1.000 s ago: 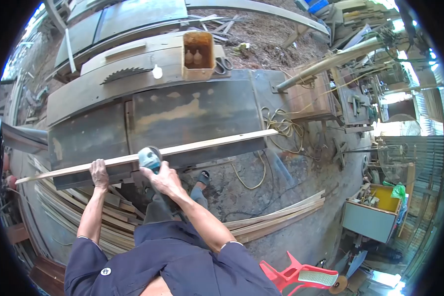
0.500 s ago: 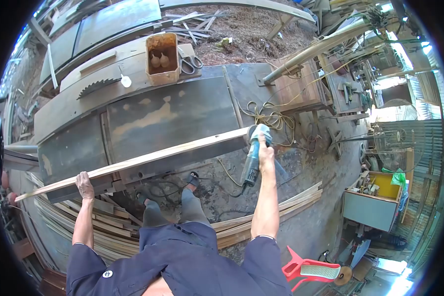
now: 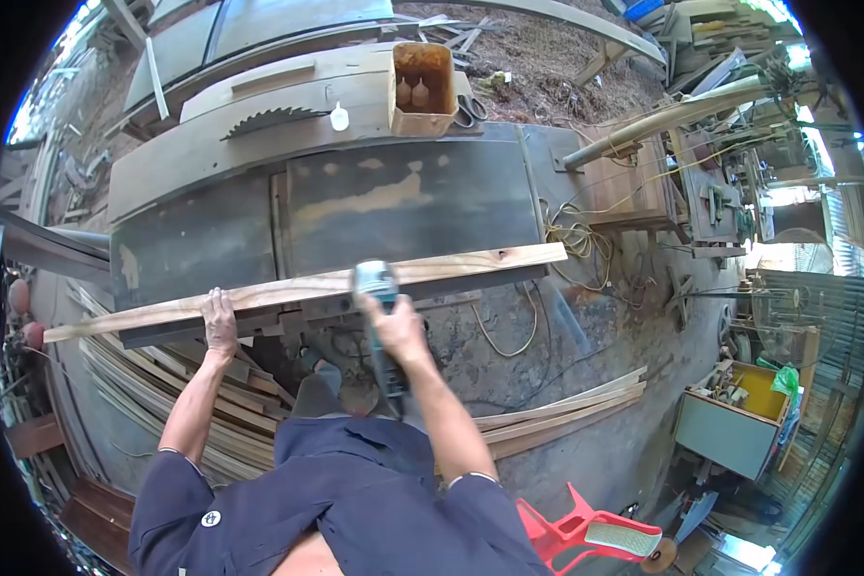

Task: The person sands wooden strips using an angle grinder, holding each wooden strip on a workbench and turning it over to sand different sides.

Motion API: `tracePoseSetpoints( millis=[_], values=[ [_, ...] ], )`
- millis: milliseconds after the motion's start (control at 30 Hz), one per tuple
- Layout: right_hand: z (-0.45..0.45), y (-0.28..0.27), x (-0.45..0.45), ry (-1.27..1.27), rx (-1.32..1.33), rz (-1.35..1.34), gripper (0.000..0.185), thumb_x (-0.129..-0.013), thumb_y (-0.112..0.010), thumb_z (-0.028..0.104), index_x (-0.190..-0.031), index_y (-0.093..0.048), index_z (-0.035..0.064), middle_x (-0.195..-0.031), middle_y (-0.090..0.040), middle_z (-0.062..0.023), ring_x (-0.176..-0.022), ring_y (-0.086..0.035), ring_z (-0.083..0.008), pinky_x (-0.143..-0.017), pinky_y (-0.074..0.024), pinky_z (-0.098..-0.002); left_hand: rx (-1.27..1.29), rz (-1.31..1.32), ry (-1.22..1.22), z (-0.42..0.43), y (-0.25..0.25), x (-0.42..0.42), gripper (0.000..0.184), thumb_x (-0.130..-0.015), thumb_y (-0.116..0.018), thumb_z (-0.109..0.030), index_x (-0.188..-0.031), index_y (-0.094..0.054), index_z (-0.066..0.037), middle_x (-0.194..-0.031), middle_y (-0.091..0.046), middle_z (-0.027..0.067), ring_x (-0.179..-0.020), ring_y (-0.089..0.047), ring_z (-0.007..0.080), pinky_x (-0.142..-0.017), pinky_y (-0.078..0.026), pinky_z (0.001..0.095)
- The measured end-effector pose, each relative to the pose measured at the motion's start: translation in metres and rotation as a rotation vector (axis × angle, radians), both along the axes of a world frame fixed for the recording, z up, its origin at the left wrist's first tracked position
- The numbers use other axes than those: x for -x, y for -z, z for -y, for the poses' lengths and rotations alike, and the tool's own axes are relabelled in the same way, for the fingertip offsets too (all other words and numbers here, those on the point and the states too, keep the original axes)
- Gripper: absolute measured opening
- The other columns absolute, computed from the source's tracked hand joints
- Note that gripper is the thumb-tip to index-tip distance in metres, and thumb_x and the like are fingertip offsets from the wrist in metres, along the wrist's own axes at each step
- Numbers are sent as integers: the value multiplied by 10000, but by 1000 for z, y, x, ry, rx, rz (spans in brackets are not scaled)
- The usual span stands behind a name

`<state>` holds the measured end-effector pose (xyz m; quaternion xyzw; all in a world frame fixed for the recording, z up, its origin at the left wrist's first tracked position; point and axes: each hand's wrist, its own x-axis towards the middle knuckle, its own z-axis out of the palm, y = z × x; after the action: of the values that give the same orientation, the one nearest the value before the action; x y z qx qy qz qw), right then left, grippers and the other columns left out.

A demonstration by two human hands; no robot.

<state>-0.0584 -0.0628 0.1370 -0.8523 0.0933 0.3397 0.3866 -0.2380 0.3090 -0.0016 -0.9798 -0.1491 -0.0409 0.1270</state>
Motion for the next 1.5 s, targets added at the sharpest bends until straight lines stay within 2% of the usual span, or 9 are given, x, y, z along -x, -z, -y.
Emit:
tracePoseSetpoints(
  millis=[133,233,400,633,733,833,967,1267,1500],
  values=[
    [-95,4,33,-152,-201,-35,988,-815,-682,723,-1410,-475,-39,-1151,-689,-273,-1083,-694,-355,-930,-553,-442,-7,-43,43,-6,-1,-5,360,-891,-588,-74,-1227,-594,55,-1287,-600,195,-1245,-560,337,-1124,-409,500],
    [-120,15,37,-239,-223,-94,1021,-818,-698,682,-1427,-408,-84,-1070,-694,-272,-845,-745,-329,-655,-615,-408,68,-65,38,-10,-3,-7,348,-883,-586,-60,-1208,-610,60,-1262,-626,196,-1216,-577,335,-1076,-448,451],
    [-35,7,3,-185,-143,-81,1024,-813,-642,756,-1358,-483,-97,-1194,-666,-317,-1193,-640,-401,-1022,-493,-457,35,-192,-3,-8,-9,-15,393,-867,-561,-30,-1243,-576,84,-1269,-585,209,-1165,-563,342,-1049,-465,431],
    [177,29,-80,103,9,146,928,-822,-636,768,-1280,-589,-38,-1197,-671,-289,-1169,-647,-381,-998,-490,-442,-256,-533,94,-12,3,-16,505,-875,-518,-41,-1334,-506,170,-1407,-502,317,-1358,-454,432,-1184,-352,451],
    [252,46,-114,348,-69,250,780,-910,-656,645,-1271,-620,-46,-1119,-697,-162,-999,-653,-240,-896,-515,-348,-252,-615,90,-8,-6,-17,555,-840,-557,-34,-1347,-491,183,-1417,-488,316,-1402,-403,442,-1195,-331,460],
    [311,74,-147,657,-375,219,612,-913,-652,653,-932,-664,41,-673,-610,-42,-537,-620,-167,-489,-515,-316,65,-495,-13,-16,-16,-17,624,-762,-605,58,-1362,-478,171,-1475,-428,299,-1381,-404,432,-1182,-349,436],
    [317,67,-149,706,-284,204,721,-844,-686,712,-934,-667,-3,-703,-639,-69,-564,-657,-202,-531,-564,-347,417,-206,97,-35,-34,-10,674,-709,-621,158,-1370,-504,93,-1455,-463,245,-1310,-462,422,-1127,-421,429],
    [115,63,-38,267,-178,263,775,-859,-695,673,-1185,-665,-30,-979,-711,-111,-830,-662,-185,-757,-544,-342,574,56,77,-49,-28,-2,530,-680,-779,31,-1197,-658,32,-1308,-590,169,-1241,-551,363,-1021,-516,402],
    [-74,25,23,-138,-122,93,930,-810,-631,772,-1246,-575,-48,-1076,-704,-293,-1057,-696,-404,-902,-540,-458,508,40,-6,-39,-47,-7,489,-712,-822,-125,-1176,-688,-46,-1118,-609,99,-1091,-581,304,-914,-530,406]
  ],
)
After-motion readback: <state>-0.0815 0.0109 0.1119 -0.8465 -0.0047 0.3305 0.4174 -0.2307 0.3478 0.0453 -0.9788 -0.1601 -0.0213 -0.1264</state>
